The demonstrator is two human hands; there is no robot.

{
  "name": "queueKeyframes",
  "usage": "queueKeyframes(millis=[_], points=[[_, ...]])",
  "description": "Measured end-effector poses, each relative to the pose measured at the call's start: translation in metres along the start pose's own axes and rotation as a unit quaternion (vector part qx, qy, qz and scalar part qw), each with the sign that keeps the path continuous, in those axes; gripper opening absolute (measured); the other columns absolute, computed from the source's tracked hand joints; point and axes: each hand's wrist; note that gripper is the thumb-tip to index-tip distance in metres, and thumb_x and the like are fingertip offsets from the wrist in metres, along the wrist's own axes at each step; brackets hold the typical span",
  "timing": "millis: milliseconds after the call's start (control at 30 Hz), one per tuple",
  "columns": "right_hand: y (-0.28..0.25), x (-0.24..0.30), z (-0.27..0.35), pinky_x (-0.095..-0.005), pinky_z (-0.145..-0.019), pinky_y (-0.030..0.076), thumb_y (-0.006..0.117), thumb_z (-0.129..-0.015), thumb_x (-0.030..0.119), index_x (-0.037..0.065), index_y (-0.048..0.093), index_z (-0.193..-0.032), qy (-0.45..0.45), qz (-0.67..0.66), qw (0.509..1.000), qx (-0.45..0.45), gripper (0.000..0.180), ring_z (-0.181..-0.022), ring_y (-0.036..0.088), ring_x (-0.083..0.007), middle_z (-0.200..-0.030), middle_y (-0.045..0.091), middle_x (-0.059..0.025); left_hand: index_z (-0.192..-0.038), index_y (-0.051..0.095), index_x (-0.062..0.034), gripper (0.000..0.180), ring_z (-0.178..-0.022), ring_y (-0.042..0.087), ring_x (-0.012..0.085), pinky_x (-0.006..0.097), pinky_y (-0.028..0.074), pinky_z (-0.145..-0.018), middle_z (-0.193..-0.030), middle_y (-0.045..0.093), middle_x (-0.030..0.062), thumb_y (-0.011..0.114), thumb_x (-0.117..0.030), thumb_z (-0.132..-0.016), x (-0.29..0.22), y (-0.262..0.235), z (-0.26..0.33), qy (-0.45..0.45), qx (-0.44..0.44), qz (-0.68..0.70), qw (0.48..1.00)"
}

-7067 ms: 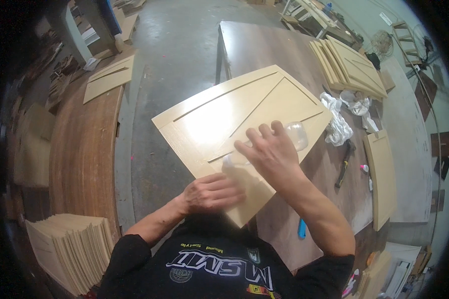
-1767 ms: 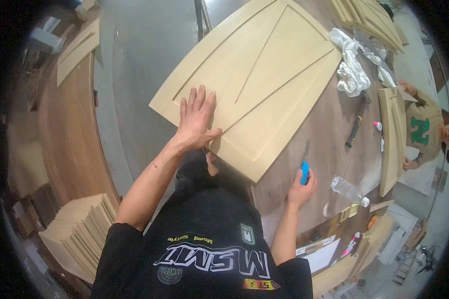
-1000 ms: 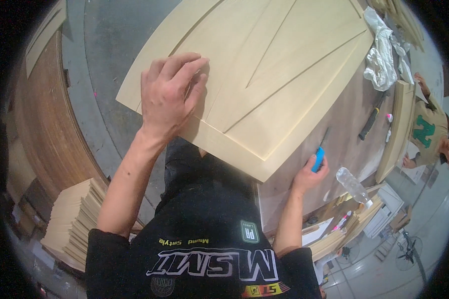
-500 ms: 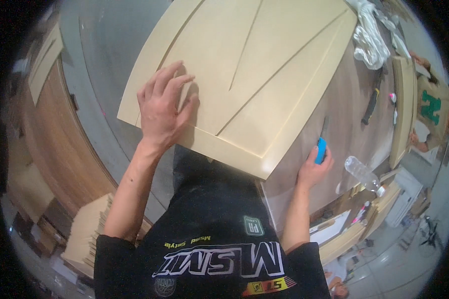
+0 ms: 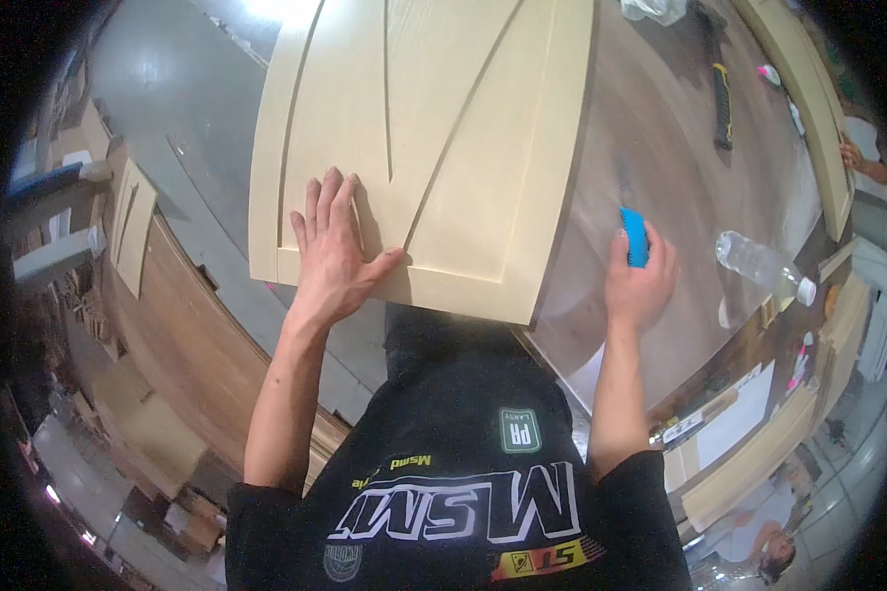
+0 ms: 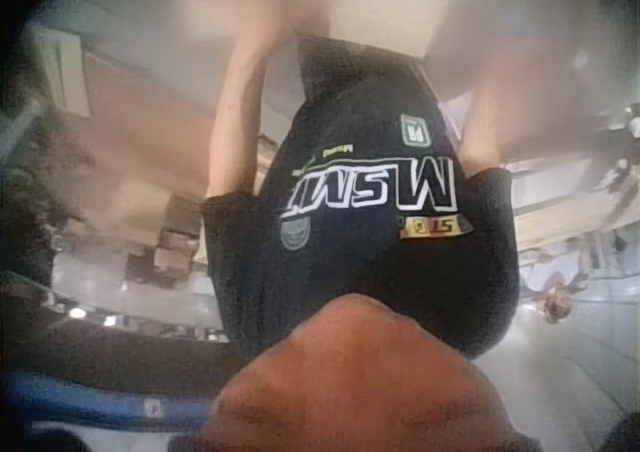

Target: The person aligns a wooden strip onto a cabinet door panel, uses a handheld applicator tool to press it down, and trims the excess material with a utility knife. They also apply liquid from a plastic bottle to the panel and wipe the surface with a white cloth.

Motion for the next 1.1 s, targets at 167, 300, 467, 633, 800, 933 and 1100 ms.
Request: queueKeyframes(millis=[167, 300, 467, 633, 800, 933, 1100], points=[[0.008, -0.009, 0.003, -0.0443, -0.093, 0.049, 0.079, -0.086, 0.035, 0.014, 0.074, -0.116, -0.037, -0.010, 0.999, -0.019, 0.037, -0.103, 0.066, -0.0316, -0.109, 0.070, -0.0073, -0.165, 0.021, -0.0079, 0.111, -0.159, 0.011, 0.0474, 0.065, 0.018, -0.125, -0.171, 0.018, 0.0263, 0.090, -0.026, -0.080, -0.030, -0.022, -0.014, -0.057, 0.057, -0.040, 0.996], [0.007, -0.010, 0.000, -0.0451, -0.091, 0.049, 0.080, -0.085, 0.035, 0.014, 0.075, -0.114, -0.025, -0.033, 0.999, -0.019, 0.036, -0.103, 0.066, -0.0315, -0.108, 0.070, -0.0064, -0.167, 0.021, -0.0144, 0.111, -0.158, 0.012, 0.0493, 0.065, 0.025, -0.123, -0.171, 0.015, 0.0283, 0.090, -0.020, -0.080, -0.039, -0.022, -0.017, -0.078, 0.091, -0.069, 0.990], [0.003, -0.011, 0.000, -0.0464, -0.091, 0.048, 0.082, -0.082, 0.034, 0.015, 0.076, -0.112, -0.025, -0.029, 0.999, -0.027, 0.036, -0.101, 0.065, -0.0315, -0.107, 0.070, -0.0055, -0.167, 0.022, -0.0187, 0.112, -0.159, 0.011, 0.0492, 0.060, 0.028, -0.125, -0.171, 0.014, 0.0280, 0.091, -0.023, -0.079, -0.025, -0.011, -0.013, -0.054, 0.076, -0.091, 0.992], [0.002, -0.010, -0.002, -0.0452, -0.089, 0.048, 0.081, -0.082, 0.036, 0.016, 0.076, -0.111, -0.041, -0.028, 0.998, -0.048, 0.035, -0.100, 0.065, -0.0314, -0.107, 0.070, -0.0046, -0.168, 0.022, -0.0207, 0.107, -0.159, 0.011, 0.0494, 0.063, 0.021, -0.125, -0.173, 0.009, 0.0247, 0.085, -0.032, -0.083, -0.007, -0.007, -0.014, -0.001, 0.060, -0.049, 0.997], [0.003, -0.011, -0.004, -0.0454, -0.087, 0.048, 0.081, -0.082, 0.038, 0.016, 0.076, -0.110, -0.038, -0.049, 0.997, -0.048, 0.036, -0.102, 0.065, -0.0311, -0.109, 0.070, -0.0039, -0.165, 0.030, -0.0144, 0.094, -0.159, 0.010, 0.0468, 0.058, 0.018, -0.127, -0.173, 0.012, 0.0243, 0.081, -0.035, -0.088, 0.003, -0.017, -0.005, -0.010, 0.052, -0.020, 0.998], [0.006, -0.016, 0.000, -0.0465, -0.090, 0.047, 0.080, -0.084, 0.038, 0.015, 0.075, -0.112, -0.039, -0.061, 0.997, -0.040, 0.036, -0.106, 0.064, -0.0309, -0.110, 0.070, -0.0036, -0.161, 0.037, -0.0075, 0.081, -0.156, 0.020, 0.0446, 0.053, 0.020, -0.128, -0.170, 0.021, 0.0243, 0.073, -0.037, -0.095, 0.028, 0.012, 0.033, -0.086, -0.134, 0.090, 0.983], [-0.005, -0.013, -0.008, -0.0469, -0.089, 0.048, 0.078, -0.087, 0.036, 0.014, 0.074, -0.114, -0.042, -0.066, 0.996, -0.046, 0.035, -0.105, 0.064, -0.0320, -0.110, 0.070, -0.0058, -0.159, 0.036, -0.0005, 0.076, -0.148, 0.038, 0.0404, 0.054, 0.038, -0.117, -0.166, 0.026, 0.0240, 0.065, -0.041, -0.102, 0.018, 0.052, 0.071, -0.331, -0.311, 0.343, 0.822]])
Point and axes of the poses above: each hand's wrist, its own z-axis away from the middle knuckle, its own y-axis out of the palm, x = y × z
